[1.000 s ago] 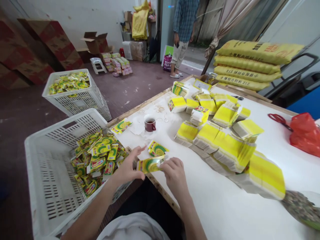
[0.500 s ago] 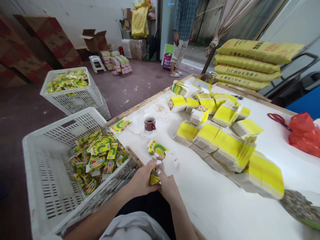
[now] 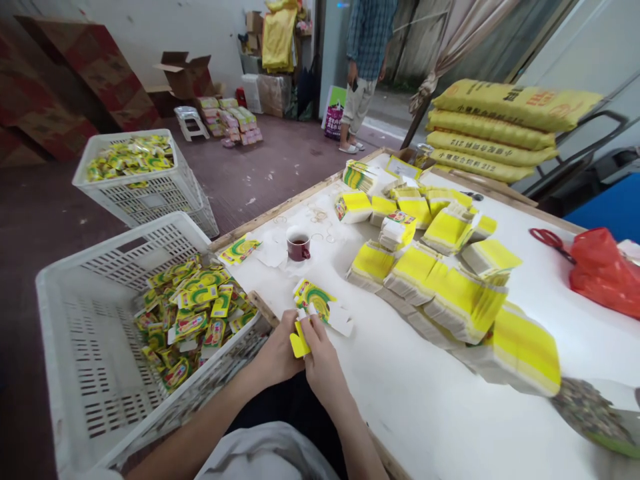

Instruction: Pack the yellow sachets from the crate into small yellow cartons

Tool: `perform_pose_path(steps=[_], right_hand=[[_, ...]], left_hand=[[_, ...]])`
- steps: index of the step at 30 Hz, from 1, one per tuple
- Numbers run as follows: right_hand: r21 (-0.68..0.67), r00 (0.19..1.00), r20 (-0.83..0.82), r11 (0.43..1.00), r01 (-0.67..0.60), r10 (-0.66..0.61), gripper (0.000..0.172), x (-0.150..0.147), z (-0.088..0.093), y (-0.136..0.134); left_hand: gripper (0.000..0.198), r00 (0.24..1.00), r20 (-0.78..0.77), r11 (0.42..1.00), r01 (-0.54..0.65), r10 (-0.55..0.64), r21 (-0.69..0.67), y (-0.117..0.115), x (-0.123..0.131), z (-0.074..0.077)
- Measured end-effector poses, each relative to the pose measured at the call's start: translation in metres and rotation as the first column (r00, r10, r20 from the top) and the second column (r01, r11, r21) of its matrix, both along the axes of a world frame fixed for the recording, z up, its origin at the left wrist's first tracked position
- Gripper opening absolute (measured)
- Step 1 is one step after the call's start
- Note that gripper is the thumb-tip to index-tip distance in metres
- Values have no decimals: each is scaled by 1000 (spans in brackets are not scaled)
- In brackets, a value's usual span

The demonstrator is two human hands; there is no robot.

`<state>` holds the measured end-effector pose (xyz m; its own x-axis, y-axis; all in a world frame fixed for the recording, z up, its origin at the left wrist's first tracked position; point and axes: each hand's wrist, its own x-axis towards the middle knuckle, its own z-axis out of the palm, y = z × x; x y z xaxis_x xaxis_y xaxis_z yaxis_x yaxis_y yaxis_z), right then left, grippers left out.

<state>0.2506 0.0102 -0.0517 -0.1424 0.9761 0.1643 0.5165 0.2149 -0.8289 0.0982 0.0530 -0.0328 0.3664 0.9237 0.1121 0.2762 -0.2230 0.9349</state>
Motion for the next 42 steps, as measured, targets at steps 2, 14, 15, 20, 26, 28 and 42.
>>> perform_pose_path(steps=[2,14,15,20,26,28,42], right_hand=[[23,999,37,1000,21,-22,63,4,-2,3],[-93,974,26,970,-224,227,26,26,41,10],[-86,980,7,977,-196,198,26,23,40,11],[-31,980,-190,998,-59,52,60,5,24,19],[-98,946,187,953,287,-265,33,21,8,55],[-85,879,333,917,389,-342,23,25,2,65],[-153,883,296,894,421,-365,17,13,10,55]], left_hand=[[58,986,-163,1000,-16,18,14,1,-6,6],[43,887,-429,983,180,-171,-20,12,-24,35],[45,887,-435,986,164,-154,-14,12,-23,36],[59,972,-230,998,42,-54,-56,6,-26,30],[51,424,678,799,-369,600,-476,12,-43,11],[44,197,652,678,-294,732,-673,16,-46,7],[48,571,539,664,-13,619,-748,-3,-1,3]])
